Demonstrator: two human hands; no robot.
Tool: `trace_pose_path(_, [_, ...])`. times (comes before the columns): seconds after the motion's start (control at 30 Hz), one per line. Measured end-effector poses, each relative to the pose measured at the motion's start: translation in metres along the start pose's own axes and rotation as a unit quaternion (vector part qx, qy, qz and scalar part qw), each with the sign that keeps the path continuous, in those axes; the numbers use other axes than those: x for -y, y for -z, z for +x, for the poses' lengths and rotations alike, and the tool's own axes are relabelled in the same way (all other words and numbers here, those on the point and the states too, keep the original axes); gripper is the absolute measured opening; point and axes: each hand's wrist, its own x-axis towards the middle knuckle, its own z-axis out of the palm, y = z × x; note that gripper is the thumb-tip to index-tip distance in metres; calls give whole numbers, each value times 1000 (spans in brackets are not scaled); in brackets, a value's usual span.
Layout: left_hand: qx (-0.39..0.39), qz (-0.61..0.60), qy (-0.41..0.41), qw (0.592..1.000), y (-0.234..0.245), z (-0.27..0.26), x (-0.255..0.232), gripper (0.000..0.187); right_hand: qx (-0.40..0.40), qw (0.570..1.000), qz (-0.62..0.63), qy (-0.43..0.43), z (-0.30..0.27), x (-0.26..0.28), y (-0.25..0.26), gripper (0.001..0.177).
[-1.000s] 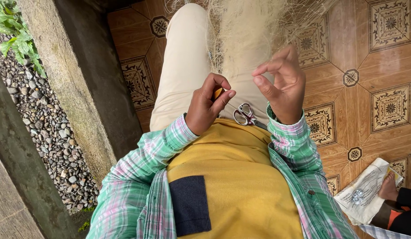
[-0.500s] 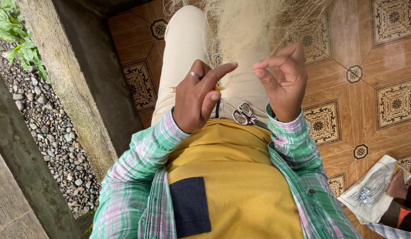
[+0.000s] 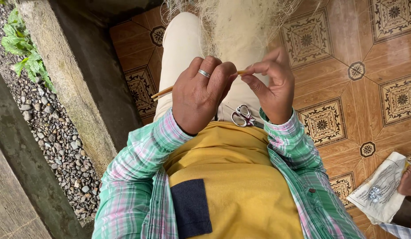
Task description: Repairing a fine-mesh fishing net using a shuttle and scissors
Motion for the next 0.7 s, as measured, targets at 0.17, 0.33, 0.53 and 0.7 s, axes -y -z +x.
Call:
trace_pose_path(0.17, [2,-17,-17,1000,0,4,-1,6,16,999,43,-11,-1,0,-1,12])
trace_pose_path(0.33, [-51,-5,-61,997,-11,4,3,7,16,996,86,24,0,-15,-3,21])
trace_pose_path(0.53, [-87,49,-141,985,-18,2,-4,9,36,993,106,35,-7,-20,-6,17])
trace_pose_path(0.7, [-45,-9,-137,989,-20,2,-9,10,57,992,107,15,-7,-15,-3,21])
